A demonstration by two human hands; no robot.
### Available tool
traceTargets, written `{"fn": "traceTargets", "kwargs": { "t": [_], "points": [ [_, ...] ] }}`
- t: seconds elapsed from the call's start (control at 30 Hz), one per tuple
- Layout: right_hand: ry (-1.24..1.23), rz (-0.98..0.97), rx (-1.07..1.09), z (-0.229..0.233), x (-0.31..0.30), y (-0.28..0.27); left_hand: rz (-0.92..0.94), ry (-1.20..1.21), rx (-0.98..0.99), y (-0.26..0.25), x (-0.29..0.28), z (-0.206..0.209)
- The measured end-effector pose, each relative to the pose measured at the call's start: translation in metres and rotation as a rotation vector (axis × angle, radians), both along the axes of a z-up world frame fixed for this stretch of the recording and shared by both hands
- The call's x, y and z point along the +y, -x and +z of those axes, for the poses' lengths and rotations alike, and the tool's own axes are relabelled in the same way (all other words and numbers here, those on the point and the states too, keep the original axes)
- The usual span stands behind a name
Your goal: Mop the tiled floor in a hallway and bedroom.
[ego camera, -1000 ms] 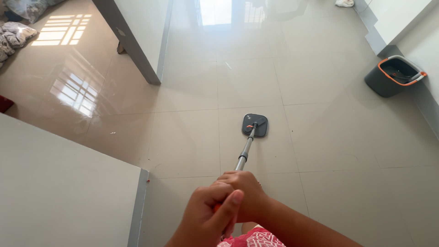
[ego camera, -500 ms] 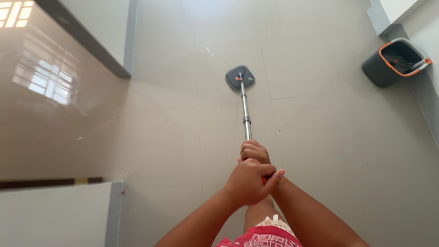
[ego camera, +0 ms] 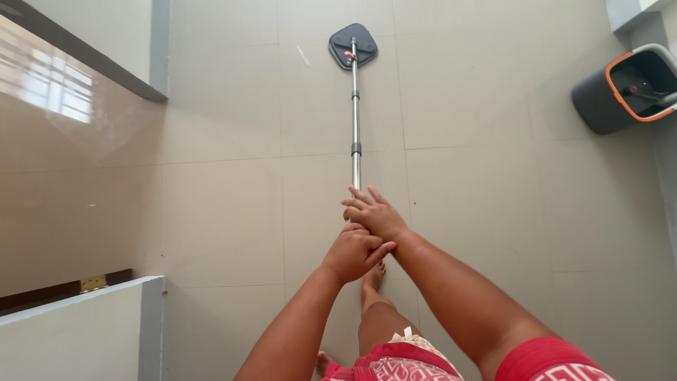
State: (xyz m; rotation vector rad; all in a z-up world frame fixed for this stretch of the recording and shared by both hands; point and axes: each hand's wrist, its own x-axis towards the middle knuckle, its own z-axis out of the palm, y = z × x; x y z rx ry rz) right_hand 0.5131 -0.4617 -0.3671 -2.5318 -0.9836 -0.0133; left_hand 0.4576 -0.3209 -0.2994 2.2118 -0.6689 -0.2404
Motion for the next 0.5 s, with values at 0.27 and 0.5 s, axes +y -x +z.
{"fn": "traceTargets", "kwargs": {
  "t": [0.27,0.5],
  "points": [
    [0.162,0.160,0.112,0.068,0.015,0.076,0.013,0.131,0.023,0.100,0.013,0.075],
    [-0.241,0.147,-0.033,0.092,0.049,0.245,0.132,0.308,-0.025,0.268,0.048,0.141]
  ]
}}
